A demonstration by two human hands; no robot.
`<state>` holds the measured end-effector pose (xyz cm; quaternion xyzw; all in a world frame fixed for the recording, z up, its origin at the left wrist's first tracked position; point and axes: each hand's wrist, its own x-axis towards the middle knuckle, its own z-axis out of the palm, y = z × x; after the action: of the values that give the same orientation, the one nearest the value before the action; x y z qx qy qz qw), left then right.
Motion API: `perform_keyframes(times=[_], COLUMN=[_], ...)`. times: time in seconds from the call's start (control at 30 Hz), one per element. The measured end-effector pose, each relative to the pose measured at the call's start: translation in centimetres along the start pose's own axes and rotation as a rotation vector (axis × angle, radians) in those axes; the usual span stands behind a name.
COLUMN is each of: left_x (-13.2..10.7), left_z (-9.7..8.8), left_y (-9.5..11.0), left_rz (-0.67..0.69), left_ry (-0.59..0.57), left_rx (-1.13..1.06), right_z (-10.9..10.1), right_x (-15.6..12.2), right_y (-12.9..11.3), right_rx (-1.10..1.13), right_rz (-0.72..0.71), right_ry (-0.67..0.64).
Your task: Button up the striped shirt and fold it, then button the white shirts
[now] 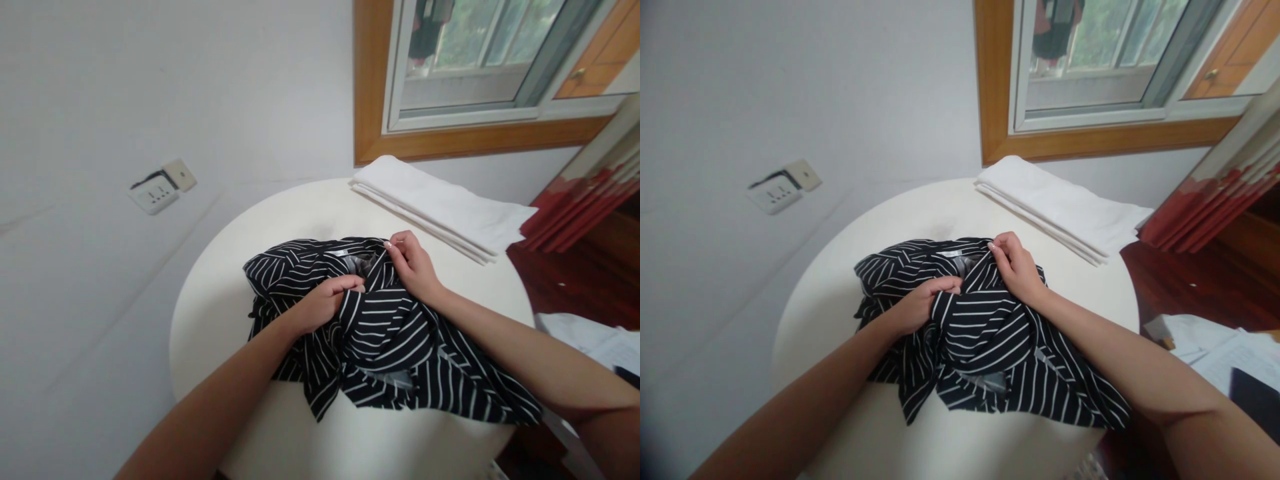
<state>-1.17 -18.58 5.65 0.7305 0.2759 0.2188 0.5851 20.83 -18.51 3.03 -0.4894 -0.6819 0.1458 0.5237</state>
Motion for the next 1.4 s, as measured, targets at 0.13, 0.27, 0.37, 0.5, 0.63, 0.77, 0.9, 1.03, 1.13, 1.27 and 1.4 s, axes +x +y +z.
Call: perform_keyframes(times=[0.13,0.27,0.37,0.5,0.63,0.77,0.9,1.03,1.13,1.27,1.4], left_x=[-0.3,-0.4,-0.3,0.1,0.2,0.0,0.1,0.3,0.3,0.3,0.6], left_z=[-1.2,-1.6,-1.4,-1.3,-1.8,-2.1,-2.1,-2.1,-2.1,-1.8,-1.5], left_y=[0.4,0.3,0.1,-0.4,-1.1,-1.7,-2.2,-2.4,-2.5,-2.4,-2.0], left_rz=[0.127,0.194,0.208,0.287,0.367,0.376,0.360,0.343,0.359,0.409,0.385], left_ry=[-0.047,-0.005,0.107,0.256,0.219,0.167,0.229,0.229,0.209,0.198,0.265], left_rx=[0.185,0.260,0.316,0.432,0.571,0.676,0.726,0.733,0.731,0.690,0.573], right_z=[-0.1,-0.2,-0.2,-0.4,-0.5,-0.5,-0.5,-0.6,-0.7,-1.0,-1.3], right_x=[0.1,0.3,0.4,0.6,0.6,0.6,0.6,0.6,0.7,0.9,1.0], right_y=[0.0,0.2,0.4,0.7,1.1,1.3,0.9,0.6,0.7,1.1,0.9], right_rx=[0.009,0.011,0.011,0.021,0.054,0.081,0.115,0.133,0.128,0.114,-0.057], right_rz=[0.040,0.040,0.033,0.048,0.073,0.087,0.090,0.092,0.090,0.088,-0.002], right_ry=[0.066,0.099,0.115,0.124,0.140,0.135,0.132,0.139,0.165,0.201,0.156])
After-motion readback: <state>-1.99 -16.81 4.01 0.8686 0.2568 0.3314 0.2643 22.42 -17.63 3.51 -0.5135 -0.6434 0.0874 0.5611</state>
